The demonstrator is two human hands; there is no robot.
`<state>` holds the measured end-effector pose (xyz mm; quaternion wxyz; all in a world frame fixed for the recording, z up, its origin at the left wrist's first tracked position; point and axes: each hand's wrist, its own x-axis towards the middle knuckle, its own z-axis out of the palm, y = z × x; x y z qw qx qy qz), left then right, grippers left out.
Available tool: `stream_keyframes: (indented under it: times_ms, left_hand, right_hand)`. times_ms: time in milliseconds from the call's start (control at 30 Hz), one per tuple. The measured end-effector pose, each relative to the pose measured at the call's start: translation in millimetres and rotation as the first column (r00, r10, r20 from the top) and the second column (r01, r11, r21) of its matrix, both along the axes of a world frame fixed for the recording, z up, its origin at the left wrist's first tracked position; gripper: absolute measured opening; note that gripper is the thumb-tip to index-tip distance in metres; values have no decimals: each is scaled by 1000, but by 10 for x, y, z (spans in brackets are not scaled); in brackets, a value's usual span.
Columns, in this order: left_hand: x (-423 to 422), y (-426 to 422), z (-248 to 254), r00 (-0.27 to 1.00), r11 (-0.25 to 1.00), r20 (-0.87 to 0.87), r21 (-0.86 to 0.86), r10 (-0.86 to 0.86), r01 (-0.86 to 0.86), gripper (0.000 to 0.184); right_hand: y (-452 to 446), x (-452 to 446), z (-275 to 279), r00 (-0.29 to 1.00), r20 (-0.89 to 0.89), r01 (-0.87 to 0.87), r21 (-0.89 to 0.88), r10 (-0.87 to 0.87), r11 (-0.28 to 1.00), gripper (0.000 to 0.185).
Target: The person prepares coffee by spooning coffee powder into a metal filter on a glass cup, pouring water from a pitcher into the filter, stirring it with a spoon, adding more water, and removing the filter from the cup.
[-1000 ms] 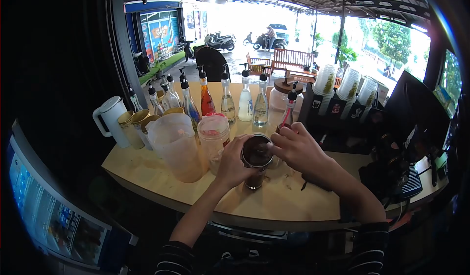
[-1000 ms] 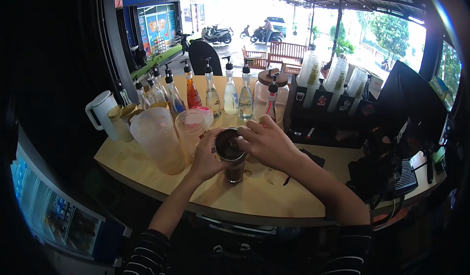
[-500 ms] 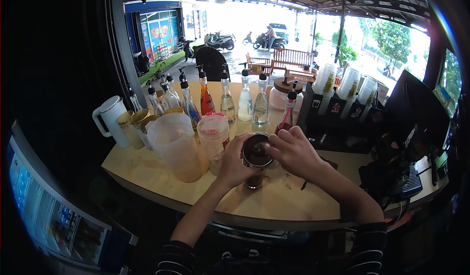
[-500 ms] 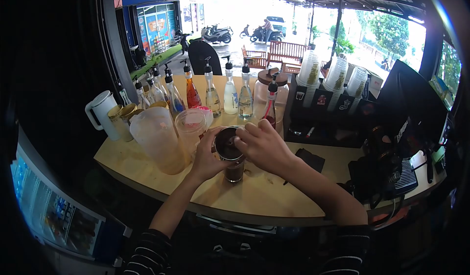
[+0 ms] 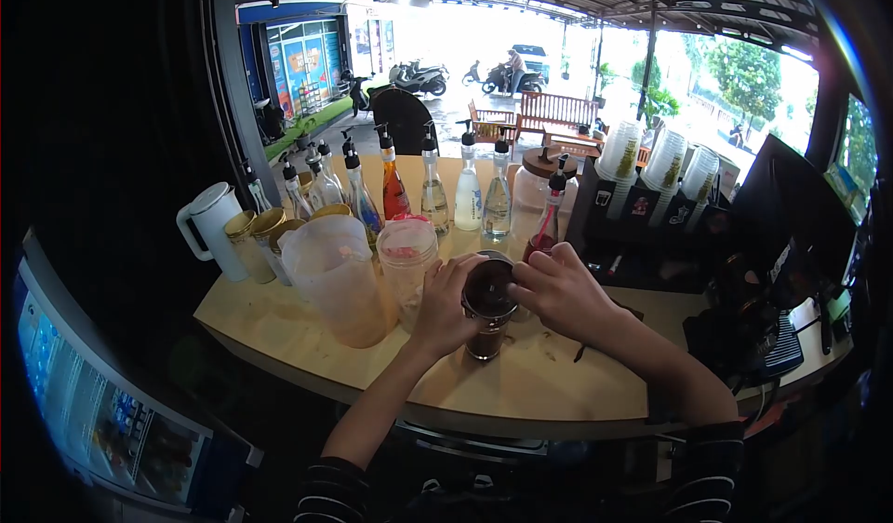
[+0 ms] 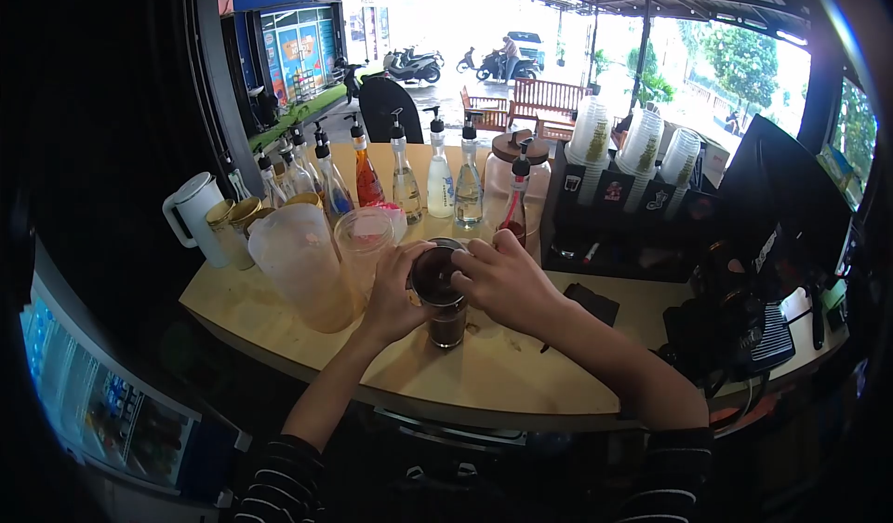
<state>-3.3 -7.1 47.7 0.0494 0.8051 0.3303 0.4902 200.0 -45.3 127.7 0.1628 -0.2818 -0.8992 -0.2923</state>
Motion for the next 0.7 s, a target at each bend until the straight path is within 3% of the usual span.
stream_keyframes:
  times_ms: [133,233,333,433,533,600,700]
  left_hand:
    - [-7,-13,-15,1000,1000,11,-2,2,-2,74]
    - [2,-5,-21,1000,1000,7,0,1,-1,74]
    - [51,-26,-36,999,1000,39,-16,-5,5,76]
    - [43,-30,-30,999,999,22,14,35,-35,78]
    - [20,-20,-37,999,999,16,9,31,-32,78]
    - [21,-23,-10,1000,1000,5,6,17,-17,78]
    - [13,-7,-25,999,999,-13,20,40,-39,78]
  right_hand:
    - [-33,0,97,999,19,31,66,-32,997,22]
    - [-8,-19,55,993,119,17,7,-17,1000,18]
    - [6,-58,-42,999,-26,29,82,-27,996,16]
    - [-2,-70,-20,994,-92,52,-65,-58,997,14]
    - [-15,-26,36,992,-24,119,-116,-123,986,13]
    - [31,-33,22,998,-15,59,-27,-59,998,14]
    - [12,-53,91,999,36,30,-62,-28,998,14]
